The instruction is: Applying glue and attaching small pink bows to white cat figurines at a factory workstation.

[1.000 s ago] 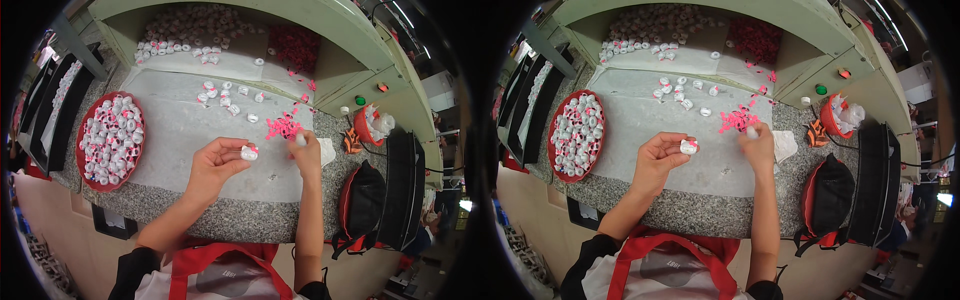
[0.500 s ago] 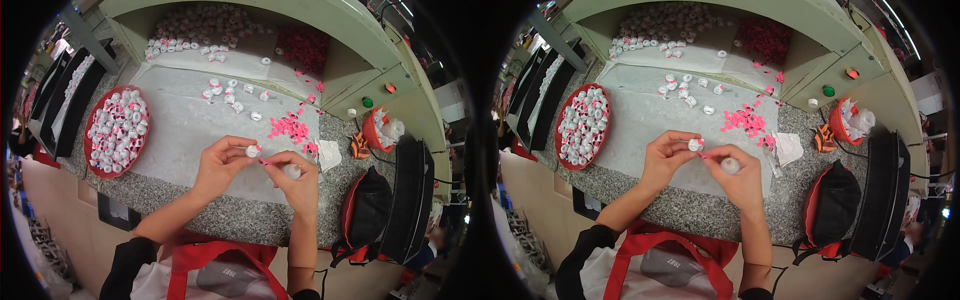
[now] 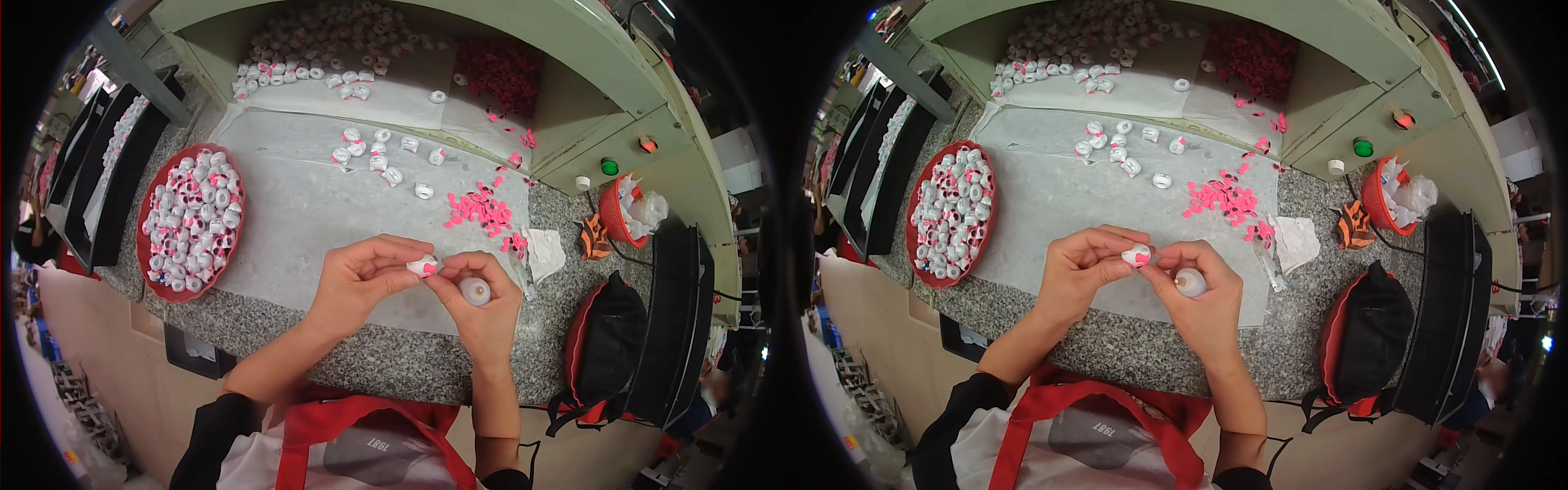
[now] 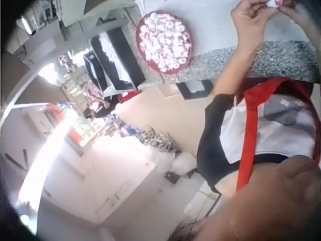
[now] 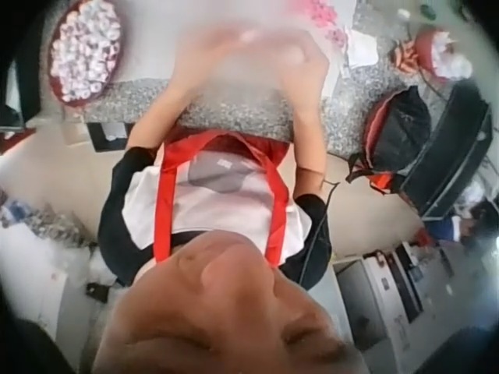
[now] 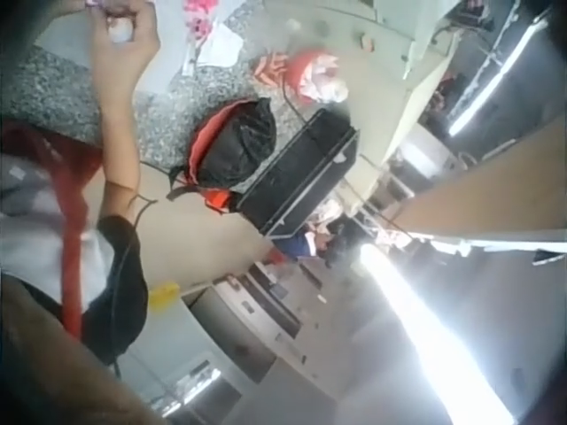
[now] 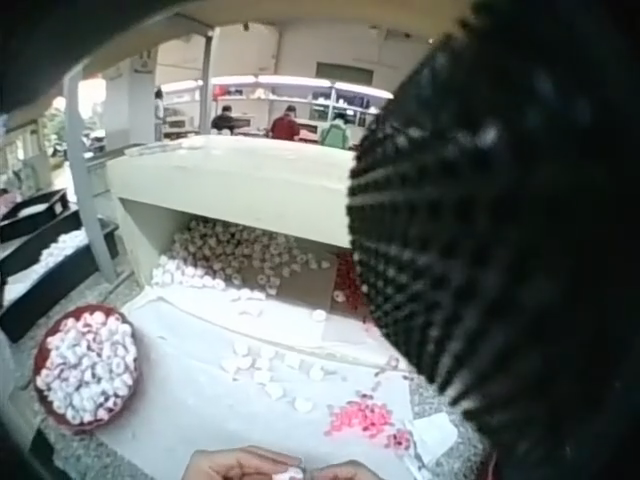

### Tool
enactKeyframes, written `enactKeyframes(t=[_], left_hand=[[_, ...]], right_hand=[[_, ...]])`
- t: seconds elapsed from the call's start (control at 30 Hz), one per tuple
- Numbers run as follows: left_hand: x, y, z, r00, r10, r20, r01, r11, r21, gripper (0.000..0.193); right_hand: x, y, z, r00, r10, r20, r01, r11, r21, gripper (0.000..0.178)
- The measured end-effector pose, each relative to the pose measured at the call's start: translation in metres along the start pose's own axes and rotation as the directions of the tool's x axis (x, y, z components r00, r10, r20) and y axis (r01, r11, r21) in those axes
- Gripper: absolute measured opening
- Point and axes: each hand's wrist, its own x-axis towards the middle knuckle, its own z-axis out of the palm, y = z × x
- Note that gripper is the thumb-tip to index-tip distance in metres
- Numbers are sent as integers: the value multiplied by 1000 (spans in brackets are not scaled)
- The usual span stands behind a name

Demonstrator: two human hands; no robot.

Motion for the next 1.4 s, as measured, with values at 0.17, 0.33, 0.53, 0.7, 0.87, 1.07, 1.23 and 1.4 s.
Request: enactKeyframes(t=[0.17,0.33,0.53,0.7,0.87,1.07,1.23,1.4], left_hand=[[0,-2,5,999,-31,-16,30,999,-36,27],[3,-9,4,997,-60,-42,62,996,56,28],[4,-6,5,953,-262,-154,241,960,-144,26],[-3,3,8,984,-126,-130,130,991,22,22],[-5,4,3,995,-98,31,95,992,88,24],[-3,1,3,991,-130,10,129,989,70,21],[-1,-4,3,989,-145,-21,146,988,45,22],[-3,6,-2,986,-158,-61,154,986,-70,20]], right_hand=[[3,7,-2,990,-126,68,127,992,-10,22],[6,18,-5,988,-132,83,133,991,-8,20],[3,10,-1,984,-178,31,178,984,-6,23],[6,17,-2,945,-317,77,309,946,101,24],[7,16,-7,970,-180,166,138,961,239,17],[8,19,-5,983,22,180,-91,921,380,14],[11,33,-6,979,50,199,-140,873,467,11],[8,34,15,980,95,174,-165,875,454,10]])
